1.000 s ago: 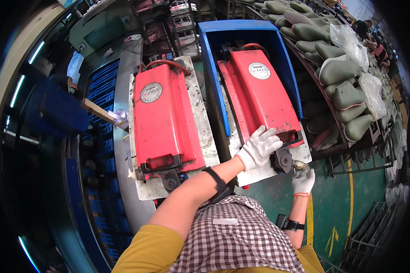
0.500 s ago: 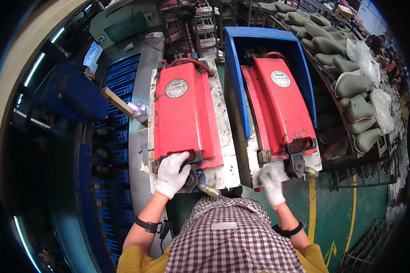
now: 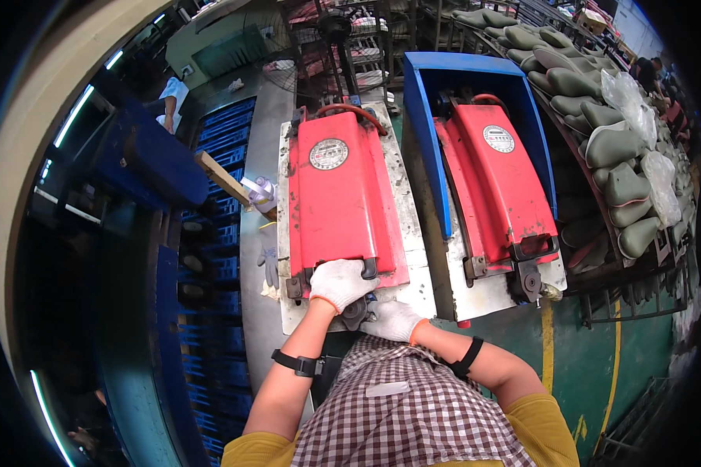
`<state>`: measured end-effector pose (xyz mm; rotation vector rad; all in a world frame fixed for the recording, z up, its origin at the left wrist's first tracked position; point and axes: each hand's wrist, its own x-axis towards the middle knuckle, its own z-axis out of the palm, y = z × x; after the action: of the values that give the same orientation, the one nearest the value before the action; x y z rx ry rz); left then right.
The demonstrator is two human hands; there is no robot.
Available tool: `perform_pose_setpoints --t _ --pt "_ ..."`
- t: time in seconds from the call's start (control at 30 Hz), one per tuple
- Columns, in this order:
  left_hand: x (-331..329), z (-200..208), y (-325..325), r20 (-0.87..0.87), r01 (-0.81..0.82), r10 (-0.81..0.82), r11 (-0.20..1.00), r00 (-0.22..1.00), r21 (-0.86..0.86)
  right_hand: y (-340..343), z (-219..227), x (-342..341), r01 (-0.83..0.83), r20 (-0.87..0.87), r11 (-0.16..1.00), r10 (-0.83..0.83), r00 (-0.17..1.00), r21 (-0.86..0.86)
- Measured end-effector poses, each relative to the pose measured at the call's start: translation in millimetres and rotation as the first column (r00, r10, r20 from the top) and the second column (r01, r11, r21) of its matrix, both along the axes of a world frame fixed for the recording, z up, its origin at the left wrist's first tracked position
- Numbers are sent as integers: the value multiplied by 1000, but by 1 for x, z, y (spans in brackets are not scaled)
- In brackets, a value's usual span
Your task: Using industrial press machines to shape or attach components of black leather shoes in a factory setting.
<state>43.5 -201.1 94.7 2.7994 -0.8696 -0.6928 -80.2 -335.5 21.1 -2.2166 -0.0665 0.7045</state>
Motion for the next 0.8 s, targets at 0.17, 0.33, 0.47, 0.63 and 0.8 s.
perform_pose_setpoints --t 0.17,0.33,0.47,0.63,0.8 --pt "2 -7 1 8 -15 15 999 1000 -30 2 1 0 53 -10 998 -54 999 -35" --pt "3 -4 0 -3 -15 15 999 1000 -39 1 -1 -1 70 5 997 -70 998 -15" --pt "2 -2 -2 -5 -15 15 1000 1000 -10 1 2 -2 71 14 997 -71 997 -10" --pt "2 -5 -1 -3 -13 13 1000 1000 -5 0 5 -2 71 3 997 -71 997 20" --pt "3 -10 1 -8 -19 18 1000 1000 -25 0 7 -3 78 9 996 -79 997 40"
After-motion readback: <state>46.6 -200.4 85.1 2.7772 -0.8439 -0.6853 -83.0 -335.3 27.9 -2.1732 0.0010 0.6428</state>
